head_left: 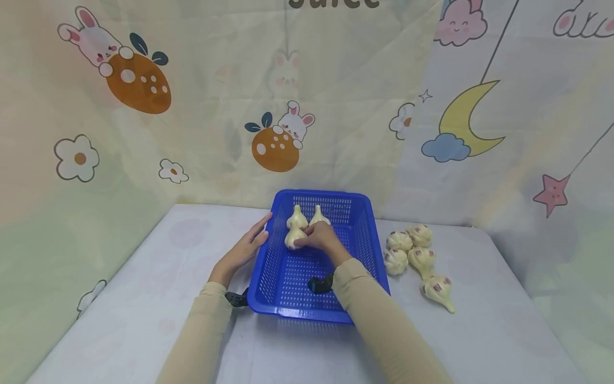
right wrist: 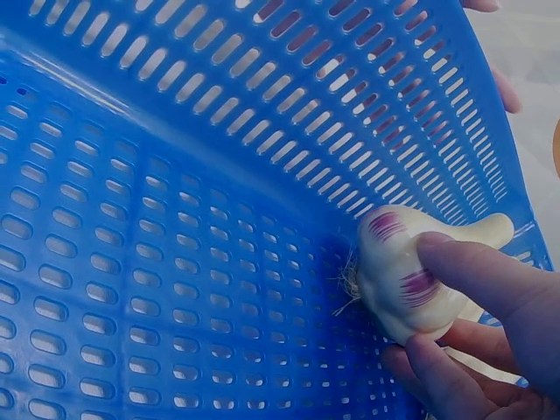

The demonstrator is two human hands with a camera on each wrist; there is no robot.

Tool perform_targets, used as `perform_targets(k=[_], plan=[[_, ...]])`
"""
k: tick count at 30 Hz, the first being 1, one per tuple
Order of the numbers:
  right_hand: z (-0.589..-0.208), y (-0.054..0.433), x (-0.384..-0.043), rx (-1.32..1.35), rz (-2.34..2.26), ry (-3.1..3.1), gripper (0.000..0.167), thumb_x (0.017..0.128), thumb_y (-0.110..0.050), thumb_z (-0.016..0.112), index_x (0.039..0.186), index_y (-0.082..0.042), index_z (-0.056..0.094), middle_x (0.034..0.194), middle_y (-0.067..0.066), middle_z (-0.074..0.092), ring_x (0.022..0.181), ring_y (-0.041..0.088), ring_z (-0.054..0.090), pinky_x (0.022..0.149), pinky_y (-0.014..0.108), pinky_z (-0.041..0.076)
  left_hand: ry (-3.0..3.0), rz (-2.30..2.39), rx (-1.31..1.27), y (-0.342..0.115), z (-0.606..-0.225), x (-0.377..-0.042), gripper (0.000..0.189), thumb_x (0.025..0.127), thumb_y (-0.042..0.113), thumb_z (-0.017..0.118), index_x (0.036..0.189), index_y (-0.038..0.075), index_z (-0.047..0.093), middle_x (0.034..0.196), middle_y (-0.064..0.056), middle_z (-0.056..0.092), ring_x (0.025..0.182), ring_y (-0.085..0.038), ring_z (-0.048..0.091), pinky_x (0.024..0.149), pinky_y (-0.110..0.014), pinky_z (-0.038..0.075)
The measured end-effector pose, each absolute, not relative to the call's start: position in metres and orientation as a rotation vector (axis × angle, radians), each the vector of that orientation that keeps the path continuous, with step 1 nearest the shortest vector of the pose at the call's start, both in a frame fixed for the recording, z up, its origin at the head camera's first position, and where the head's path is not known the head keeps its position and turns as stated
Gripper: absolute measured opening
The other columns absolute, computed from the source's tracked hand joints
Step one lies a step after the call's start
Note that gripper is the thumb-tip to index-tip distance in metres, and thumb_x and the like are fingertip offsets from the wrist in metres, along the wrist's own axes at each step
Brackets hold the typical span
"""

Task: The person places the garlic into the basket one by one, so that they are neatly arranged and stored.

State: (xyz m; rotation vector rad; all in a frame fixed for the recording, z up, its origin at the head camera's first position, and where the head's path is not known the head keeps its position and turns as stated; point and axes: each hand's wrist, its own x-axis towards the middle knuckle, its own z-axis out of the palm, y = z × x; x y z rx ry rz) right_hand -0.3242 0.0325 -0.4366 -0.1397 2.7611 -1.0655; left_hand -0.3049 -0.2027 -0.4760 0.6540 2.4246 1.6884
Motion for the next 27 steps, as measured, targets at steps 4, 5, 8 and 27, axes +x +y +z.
perform_targets(k=[4, 5, 8, 27], plan=[[-0.434, 0.03, -0.321, -0.171, -1.048, 2.795, 0.044, 0.075, -0.036, 0.079, 0.102, -0.002, 0.073, 0.102, 0.009, 0.072, 0.101, 0.025, 0.061, 0.095, 0.038, 0.048, 2.415, 1.693, 0.643, -0.203, -0.476, -0.304, 0.052, 0.102, 0.035, 0.037, 0.151, 0.038, 0.018, 0.161, -0.004, 0.012, 0.148, -0.032, 0.01, 0.115, -0.06, 0.013], [-0.434, 0.03, -0.32, -0.177, -1.047, 2.803, 0.044, 0.074, -0.036, 0.08, 0.102, -0.002, 0.074, 0.103, 0.009, 0.072, 0.101, 0.025, 0.061, 0.095, 0.038, 0.048, 2.414, 1.689, 0.64, -0.203, -0.476, -0.304, 0.052, 0.102, 0.036, 0.037, 0.15, 0.039, 0.018, 0.161, -0.003, 0.012, 0.148, -0.031, 0.01, 0.115, -0.06, 0.014], [-0.433, 0.028, -0.319, -0.204, -1.044, 2.82, 0.042, 0.074, -0.035, 0.08, 0.099, -0.002, 0.074, 0.105, 0.008, 0.072, 0.101, 0.025, 0.061, 0.094, 0.037, 0.048, 2.41, 1.687, 0.643, -0.203, -0.476, -0.304, 0.052, 0.102, 0.038, 0.038, 0.15, 0.041, 0.018, 0.161, -0.003, 0.012, 0.148, -0.032, 0.011, 0.115, -0.06, 0.014], [-0.437, 0.027, -0.321, -0.203, -1.023, 2.858, 0.041, 0.074, -0.037, 0.079, 0.099, -0.005, 0.075, 0.093, 0.007, 0.073, 0.091, 0.022, 0.058, 0.091, 0.036, 0.049, 2.4, 1.681, 0.682, -0.2, -0.463, -0.298, 0.054, 0.103, 0.019, 0.033, 0.154, 0.019, 0.013, 0.16, -0.013, 0.009, 0.147, -0.04, 0.007, 0.114, -0.062, 0.011]])
